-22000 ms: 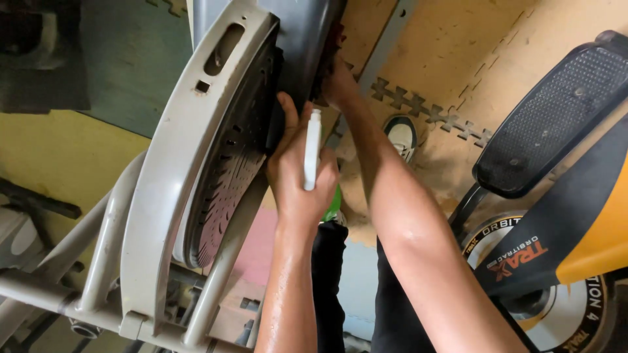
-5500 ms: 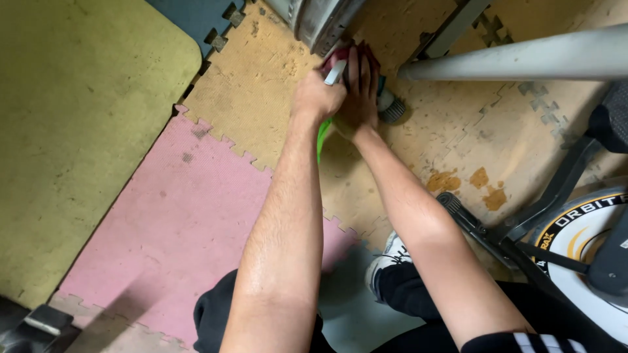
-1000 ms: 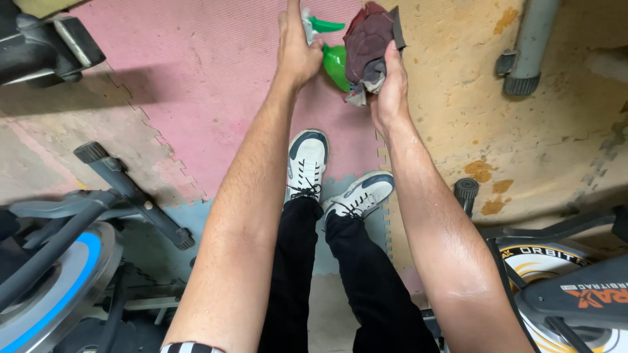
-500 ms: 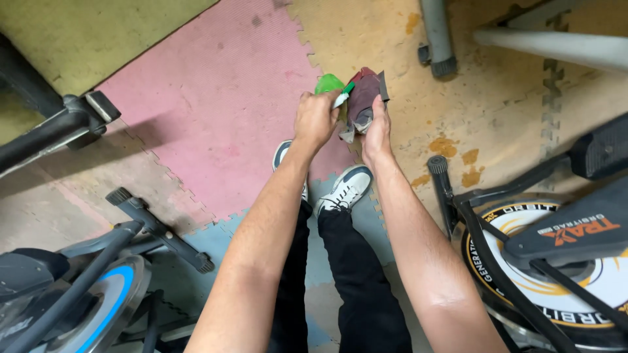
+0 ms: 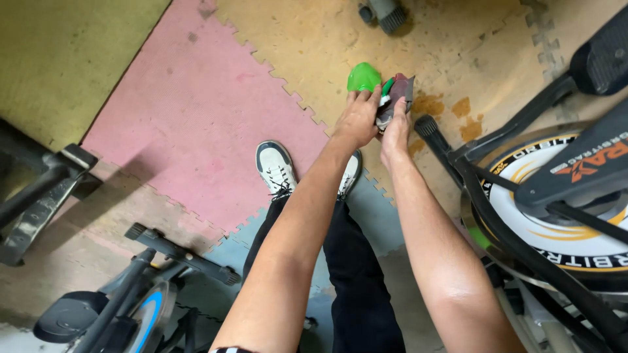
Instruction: Cleaning and wiping down various gym equipment using a spray bottle and a cloth.
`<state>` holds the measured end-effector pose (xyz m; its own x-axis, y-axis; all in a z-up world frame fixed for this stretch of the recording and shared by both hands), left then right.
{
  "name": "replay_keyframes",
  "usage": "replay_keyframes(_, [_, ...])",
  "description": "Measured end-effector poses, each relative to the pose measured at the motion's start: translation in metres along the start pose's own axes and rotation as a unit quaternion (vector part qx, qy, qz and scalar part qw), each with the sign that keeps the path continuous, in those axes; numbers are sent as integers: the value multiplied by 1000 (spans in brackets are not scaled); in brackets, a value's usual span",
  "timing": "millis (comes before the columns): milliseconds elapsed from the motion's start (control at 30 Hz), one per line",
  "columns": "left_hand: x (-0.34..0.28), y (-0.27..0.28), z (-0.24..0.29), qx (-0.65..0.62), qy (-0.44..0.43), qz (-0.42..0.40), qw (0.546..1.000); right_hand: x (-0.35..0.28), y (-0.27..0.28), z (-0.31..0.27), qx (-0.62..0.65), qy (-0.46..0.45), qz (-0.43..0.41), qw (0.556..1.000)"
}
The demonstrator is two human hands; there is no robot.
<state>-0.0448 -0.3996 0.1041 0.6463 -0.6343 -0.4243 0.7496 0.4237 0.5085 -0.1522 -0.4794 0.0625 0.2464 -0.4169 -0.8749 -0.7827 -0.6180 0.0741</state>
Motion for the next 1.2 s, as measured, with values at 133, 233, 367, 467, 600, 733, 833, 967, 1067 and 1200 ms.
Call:
replay_keyframes(133, [24, -31, 17, 17, -1, -34, 999, 10, 40, -6, -16, -11, 3, 1000])
replay_keyframes(233, [32, -31, 24, 52, -7, 8, 999, 3, 59, -11, 8, -18, 8, 1000])
replay_keyframes(367, [27, 16, 42, 19, 70, 21, 997, -12, 66, -40, 24, 38, 16, 999])
replay_keyframes(467, [10, 64, 75, 12, 31, 73, 997, -60, 41, -72, 60, 43, -23, 997])
replay_keyframes(600, [-5, 157, 126, -14, 25, 164, 986, -109, -19, -120, 115, 87, -140, 980])
replay_keyframes(733, [-10, 247, 163, 3, -87, 244, 966, -137, -75, -156, 154, 100, -189, 965])
replay_keyframes(833, [0, 305, 174, -59, -107, 234, 965, -141, -117, -176, 223, 96, -206, 948])
replay_keyframes(967, [17, 367, 175, 8, -170, 234, 957, -142, -164, -201, 236, 152, -171, 944])
replay_keyframes(1067, [27, 394, 191, 45, -232, 193, 952, -144, -181, -211, 242, 206, -108, 942])
replay_keyframes(1200, [37, 409, 218, 70, -313, 121, 940, -154, -197, -229, 262, 241, -85, 931])
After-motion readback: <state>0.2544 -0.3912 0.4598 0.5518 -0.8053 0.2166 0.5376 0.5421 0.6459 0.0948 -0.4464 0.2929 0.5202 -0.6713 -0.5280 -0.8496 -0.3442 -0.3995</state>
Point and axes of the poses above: each hand's wrist, its own x-axis towards the middle knuckle, its own y-axis out of the back of the hand, z = x × y, the point moved 10 cm from there along x, towards the middle knuckle, and after that the axes turned 2 degrees about -y, right-handed, at the moved point
